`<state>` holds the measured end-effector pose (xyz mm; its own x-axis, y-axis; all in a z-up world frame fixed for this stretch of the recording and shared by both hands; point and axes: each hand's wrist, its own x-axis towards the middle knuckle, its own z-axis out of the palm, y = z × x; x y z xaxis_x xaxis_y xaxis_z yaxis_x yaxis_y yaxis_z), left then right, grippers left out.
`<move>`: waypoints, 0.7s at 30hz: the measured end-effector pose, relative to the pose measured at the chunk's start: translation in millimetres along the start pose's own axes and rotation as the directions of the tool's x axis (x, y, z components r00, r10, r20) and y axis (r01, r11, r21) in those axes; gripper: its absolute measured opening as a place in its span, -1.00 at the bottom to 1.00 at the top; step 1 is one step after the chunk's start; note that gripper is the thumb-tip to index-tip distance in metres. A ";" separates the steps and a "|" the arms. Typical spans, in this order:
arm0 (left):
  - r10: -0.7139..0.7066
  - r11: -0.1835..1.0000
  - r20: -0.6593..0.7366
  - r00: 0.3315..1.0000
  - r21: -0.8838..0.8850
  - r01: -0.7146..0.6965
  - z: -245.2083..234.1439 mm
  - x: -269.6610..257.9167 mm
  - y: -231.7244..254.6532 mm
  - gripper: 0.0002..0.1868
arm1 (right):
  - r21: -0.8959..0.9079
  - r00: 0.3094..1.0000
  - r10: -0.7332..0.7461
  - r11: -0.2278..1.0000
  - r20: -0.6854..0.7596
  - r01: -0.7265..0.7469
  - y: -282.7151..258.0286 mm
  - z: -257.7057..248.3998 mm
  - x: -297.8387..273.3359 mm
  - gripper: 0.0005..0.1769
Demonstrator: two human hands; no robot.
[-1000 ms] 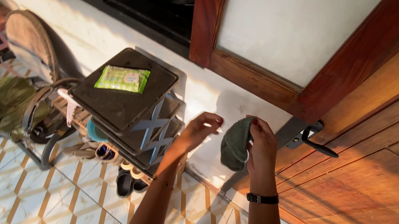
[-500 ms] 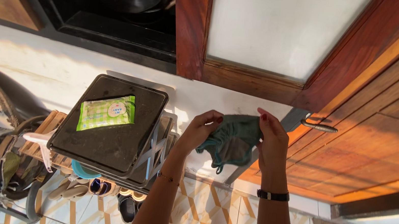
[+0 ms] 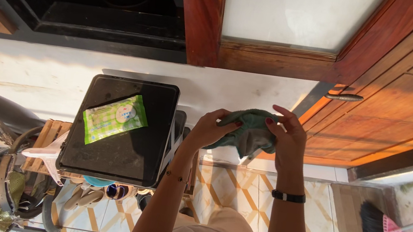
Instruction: The person wipes the wooden frame of a window with a cloth. They systematically clean the vertical and horizontal sections of the frame, moving from the lower parts to the upper parts and back down.
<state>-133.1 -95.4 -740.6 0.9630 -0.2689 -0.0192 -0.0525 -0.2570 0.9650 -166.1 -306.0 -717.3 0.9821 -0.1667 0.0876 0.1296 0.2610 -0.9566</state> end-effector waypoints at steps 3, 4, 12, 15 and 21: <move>0.007 0.996 0.075 0.997 -0.093 0.000 0.0 5.8 -6.7 -0.69 | -0.021 0.999 -0.046 0.999 0.012 0.047 -14.2 -9.5 8.5 -0.57; 0.014 0.974 0.118 0.993 -0.228 0.013 1.1 7.7 -7.2 -0.71 | -0.031 0.998 -0.054 0.998 0.021 0.055 -19.0 -12.1 12.0 -0.56; 0.079 0.942 0.071 0.994 -0.331 -0.052 -5.7 12.2 13.8 -0.70 | -0.492 0.870 0.357 0.856 0.339 -0.159 -25.2 -14.2 42.3 -0.25; 0.172 0.963 -0.021 0.985 -0.208 -0.173 -4.9 6.7 21.2 -0.72 | -0.471 0.867 0.342 0.870 0.362 -0.147 -16.3 -17.3 51.1 -0.45; 0.104 0.957 -0.249 0.963 -0.238 -0.165 0.1 9.9 34.0 -0.72 | -0.351 0.950 -0.058 0.921 0.306 0.170 -19.4 -15.4 62.1 -0.72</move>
<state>-125.4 -106.9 -708.0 0.9876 -0.0550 0.1469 -0.1461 0.0192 0.9891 -109.7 -336.0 -697.5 0.9676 0.1168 0.2240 0.2378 -0.1220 -0.9636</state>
